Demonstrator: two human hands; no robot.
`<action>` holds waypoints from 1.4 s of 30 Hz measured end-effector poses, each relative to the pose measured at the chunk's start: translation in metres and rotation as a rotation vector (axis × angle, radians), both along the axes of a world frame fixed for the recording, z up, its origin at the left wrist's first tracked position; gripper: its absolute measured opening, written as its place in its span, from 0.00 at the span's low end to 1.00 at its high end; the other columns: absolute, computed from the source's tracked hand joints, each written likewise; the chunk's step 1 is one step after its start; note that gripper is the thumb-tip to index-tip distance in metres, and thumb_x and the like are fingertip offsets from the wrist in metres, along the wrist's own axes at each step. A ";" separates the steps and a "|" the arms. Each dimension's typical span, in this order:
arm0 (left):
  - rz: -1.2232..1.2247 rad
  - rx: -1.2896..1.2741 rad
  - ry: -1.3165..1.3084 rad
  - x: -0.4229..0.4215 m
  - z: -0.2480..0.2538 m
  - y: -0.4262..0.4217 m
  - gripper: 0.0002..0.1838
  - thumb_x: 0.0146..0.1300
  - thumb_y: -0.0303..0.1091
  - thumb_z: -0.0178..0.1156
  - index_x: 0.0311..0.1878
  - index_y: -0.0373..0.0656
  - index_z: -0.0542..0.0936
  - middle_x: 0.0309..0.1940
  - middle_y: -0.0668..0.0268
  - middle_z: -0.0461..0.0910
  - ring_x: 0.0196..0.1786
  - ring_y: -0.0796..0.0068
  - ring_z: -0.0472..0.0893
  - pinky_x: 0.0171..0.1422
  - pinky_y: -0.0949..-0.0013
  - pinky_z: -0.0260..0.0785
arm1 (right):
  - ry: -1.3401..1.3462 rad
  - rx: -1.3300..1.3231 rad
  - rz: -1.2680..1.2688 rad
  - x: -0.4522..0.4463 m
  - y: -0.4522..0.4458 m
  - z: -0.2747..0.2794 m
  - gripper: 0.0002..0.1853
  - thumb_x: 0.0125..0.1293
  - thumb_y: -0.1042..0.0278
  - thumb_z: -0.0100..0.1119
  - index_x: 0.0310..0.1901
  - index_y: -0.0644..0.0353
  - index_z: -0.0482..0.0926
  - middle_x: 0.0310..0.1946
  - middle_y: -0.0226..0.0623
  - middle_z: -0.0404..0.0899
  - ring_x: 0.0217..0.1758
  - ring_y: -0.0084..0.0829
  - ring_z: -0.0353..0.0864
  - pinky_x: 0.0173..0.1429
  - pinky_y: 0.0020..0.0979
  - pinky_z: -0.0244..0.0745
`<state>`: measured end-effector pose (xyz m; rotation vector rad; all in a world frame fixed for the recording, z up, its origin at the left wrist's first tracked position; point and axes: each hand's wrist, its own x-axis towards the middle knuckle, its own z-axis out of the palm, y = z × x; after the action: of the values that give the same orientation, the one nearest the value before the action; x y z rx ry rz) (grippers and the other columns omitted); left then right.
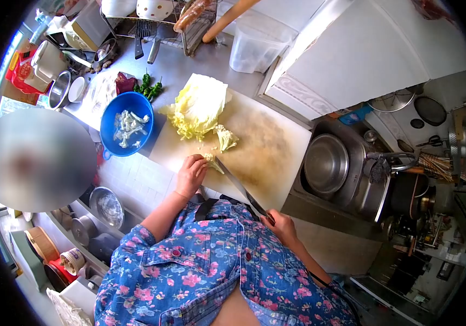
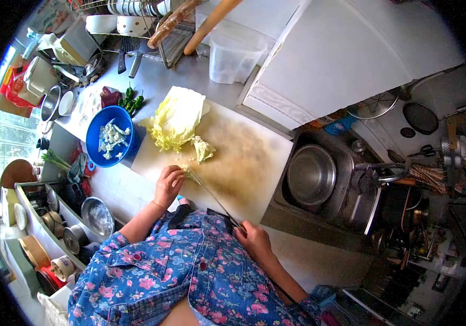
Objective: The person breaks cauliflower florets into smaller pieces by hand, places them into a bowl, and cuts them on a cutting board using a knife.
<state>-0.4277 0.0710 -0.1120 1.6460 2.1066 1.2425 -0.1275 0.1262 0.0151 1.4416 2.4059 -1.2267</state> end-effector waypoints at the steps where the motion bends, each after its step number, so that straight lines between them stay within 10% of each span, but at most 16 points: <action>1: 0.005 -0.001 -0.006 0.001 -0.001 0.000 0.12 0.50 0.24 0.64 0.40 0.41 0.80 0.43 0.61 0.77 0.46 0.57 0.76 0.49 0.62 0.71 | 0.004 0.005 -0.005 0.001 -0.001 0.000 0.14 0.63 0.59 0.59 0.38 0.62 0.76 0.26 0.49 0.80 0.30 0.49 0.81 0.35 0.42 0.73; 24: 0.052 0.035 -0.062 0.005 0.001 0.000 0.11 0.50 0.22 0.62 0.38 0.42 0.78 0.42 0.62 0.77 0.45 0.59 0.77 0.48 0.64 0.72 | -0.190 0.077 0.180 -0.011 0.010 -0.017 0.15 0.65 0.56 0.56 0.35 0.62 0.69 0.26 0.52 0.79 0.31 0.53 0.80 0.35 0.48 0.74; 42: 0.080 -0.055 -0.070 0.007 -0.002 -0.001 0.19 0.47 0.23 0.64 0.46 0.41 0.75 0.46 0.60 0.75 0.50 0.56 0.75 0.52 0.60 0.71 | 0.051 -0.084 -0.219 0.004 -0.007 -0.036 0.17 0.63 0.56 0.59 0.30 0.64 0.71 0.21 0.52 0.74 0.26 0.52 0.77 0.31 0.43 0.69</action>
<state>-0.4206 0.0697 -0.1139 1.4869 2.1639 1.2343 -0.1239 0.1189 -0.0208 1.7043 2.2443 -1.4067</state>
